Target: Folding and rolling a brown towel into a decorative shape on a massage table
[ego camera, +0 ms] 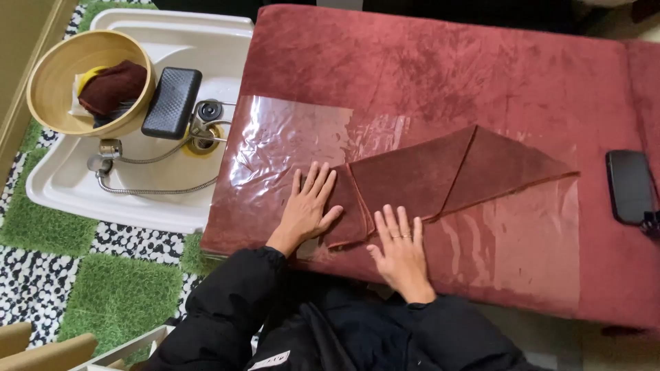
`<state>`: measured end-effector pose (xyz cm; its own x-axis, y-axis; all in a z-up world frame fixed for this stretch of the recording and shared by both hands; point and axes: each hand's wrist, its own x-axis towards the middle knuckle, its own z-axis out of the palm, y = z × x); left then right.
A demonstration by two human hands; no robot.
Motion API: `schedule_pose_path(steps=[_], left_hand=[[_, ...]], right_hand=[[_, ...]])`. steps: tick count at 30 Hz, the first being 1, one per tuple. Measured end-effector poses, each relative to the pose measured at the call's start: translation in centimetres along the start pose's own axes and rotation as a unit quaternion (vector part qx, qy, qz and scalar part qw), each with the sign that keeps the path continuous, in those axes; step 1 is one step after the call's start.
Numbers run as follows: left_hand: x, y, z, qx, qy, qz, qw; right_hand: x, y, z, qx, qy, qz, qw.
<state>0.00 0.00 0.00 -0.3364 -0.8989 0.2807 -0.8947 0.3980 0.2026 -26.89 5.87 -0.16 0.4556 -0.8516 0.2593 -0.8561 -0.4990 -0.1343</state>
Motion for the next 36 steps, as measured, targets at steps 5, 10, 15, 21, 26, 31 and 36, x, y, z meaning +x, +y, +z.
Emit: schedule_pose_path(steps=[5,10,15,21,26,31,36], left_hand=[[1.3,2.1,-2.2,-0.003,0.017,0.028,0.999],[0.3,3.2,0.2,-0.01,-0.021,0.021,0.999],[0.2,1.3,0.1,-0.087,0.067,-0.014,0.994],[-0.1,-6.1,3.2,-0.072,0.147,-0.162,0.973],[3.5,-6.6,0.9,-0.164,-0.097,-0.272,0.943],[4.0,-6.7,2.6,-0.134,-0.14,-0.303,0.933],[5.1,-3.9,-1.2,-0.223,-0.09,-0.368,0.898]], right_hand=[[-0.2,0.4,-1.4,0.055,0.027,0.02,0.998],[0.5,-2.2,-1.2,0.063,0.071,-0.038,0.995],[-0.5,-2.2,-0.8,0.04,-0.005,-0.04,0.998],[0.1,-4.6,0.8,0.051,0.152,-0.078,0.984],[2.9,-9.0,3.1,0.046,0.142,-0.102,0.984],[3.5,-9.0,5.0,0.012,0.14,-0.074,0.987],[5.0,-8.6,-0.1,0.263,0.118,0.02,0.957]])
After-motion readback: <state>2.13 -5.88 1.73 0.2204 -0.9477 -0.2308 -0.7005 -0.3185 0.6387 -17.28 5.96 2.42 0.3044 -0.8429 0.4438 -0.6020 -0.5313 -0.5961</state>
